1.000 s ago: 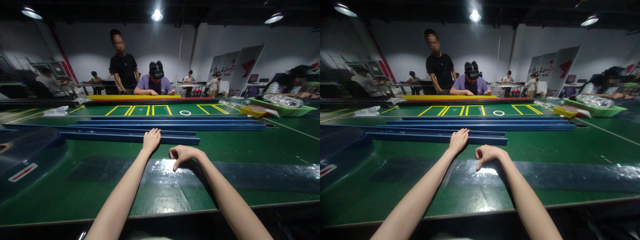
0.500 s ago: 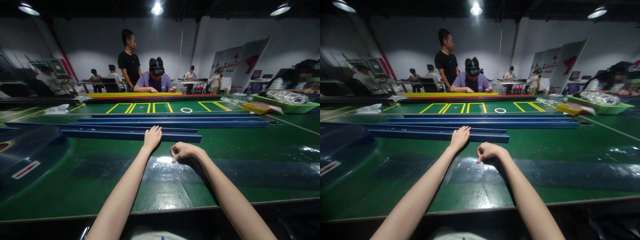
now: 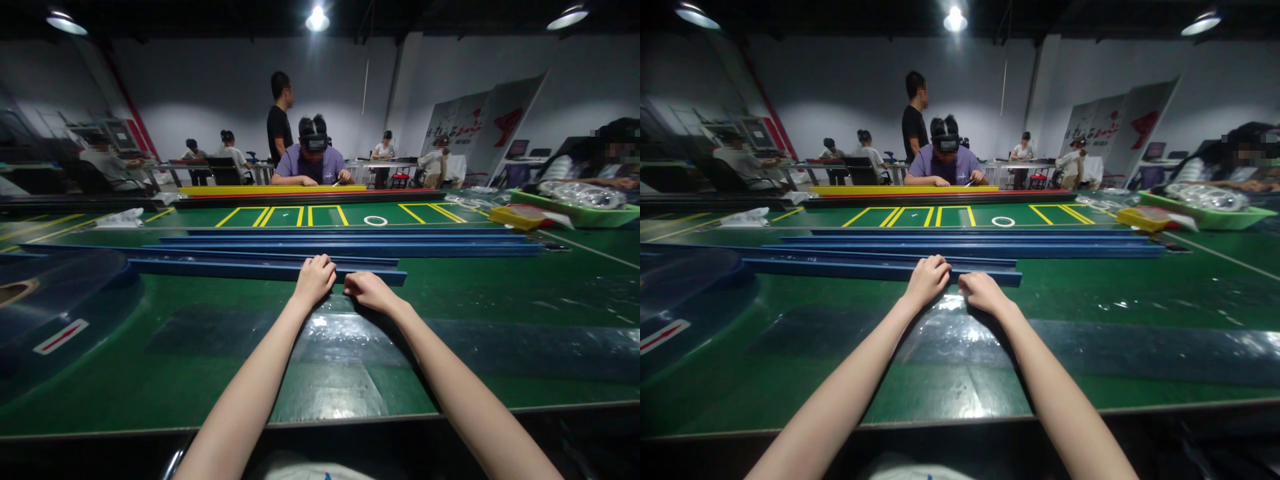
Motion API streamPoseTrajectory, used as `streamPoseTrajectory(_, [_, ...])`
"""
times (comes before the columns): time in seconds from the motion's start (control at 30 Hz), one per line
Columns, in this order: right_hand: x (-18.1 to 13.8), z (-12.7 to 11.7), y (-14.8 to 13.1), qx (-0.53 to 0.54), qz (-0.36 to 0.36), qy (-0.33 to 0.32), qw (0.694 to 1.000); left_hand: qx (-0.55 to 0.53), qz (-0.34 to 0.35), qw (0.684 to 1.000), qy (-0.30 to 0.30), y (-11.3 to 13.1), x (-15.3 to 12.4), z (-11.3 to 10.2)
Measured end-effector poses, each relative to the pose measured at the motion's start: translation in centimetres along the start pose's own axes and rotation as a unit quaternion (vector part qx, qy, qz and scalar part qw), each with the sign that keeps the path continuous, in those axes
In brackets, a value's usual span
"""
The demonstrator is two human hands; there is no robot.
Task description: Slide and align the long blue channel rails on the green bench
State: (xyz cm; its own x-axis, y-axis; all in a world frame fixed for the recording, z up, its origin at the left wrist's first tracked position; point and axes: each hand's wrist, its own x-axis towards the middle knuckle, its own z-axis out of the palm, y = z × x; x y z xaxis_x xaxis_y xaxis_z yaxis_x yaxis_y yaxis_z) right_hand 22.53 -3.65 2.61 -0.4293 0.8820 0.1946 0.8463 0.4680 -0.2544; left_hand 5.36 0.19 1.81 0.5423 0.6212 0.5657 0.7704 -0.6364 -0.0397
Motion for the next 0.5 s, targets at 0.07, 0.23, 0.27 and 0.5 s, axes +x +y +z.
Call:
streamPoseTrajectory(0.07, [-0.01, -0.09, 0.1, -0.068, -0.013, 0.067, 0.995, 0.015, 0.005, 1.0, 0.005, 0.26, -0.03, 0.13])
streamPoseTrajectory(0.23, [-0.23, -0.48, 0.54, -0.162, 0.003, 0.183, 0.97, 0.047, -0.005, 0.998, 0.042, 0.54, -0.2, 0.53])
streamPoseTrajectory(0.27, [-0.28, -0.53, 0.62, -0.175, 0.008, 0.204, 0.963, 0.051, -0.008, 0.998, 0.047, 0.54, -0.23, 0.58])
streamPoseTrajectory(0.5, [-0.4, 0.08, 0.86, -0.179, 0.118, 0.27, 0.939, 0.063, -0.019, 0.994, 0.086, 0.8, -0.32, 0.53])
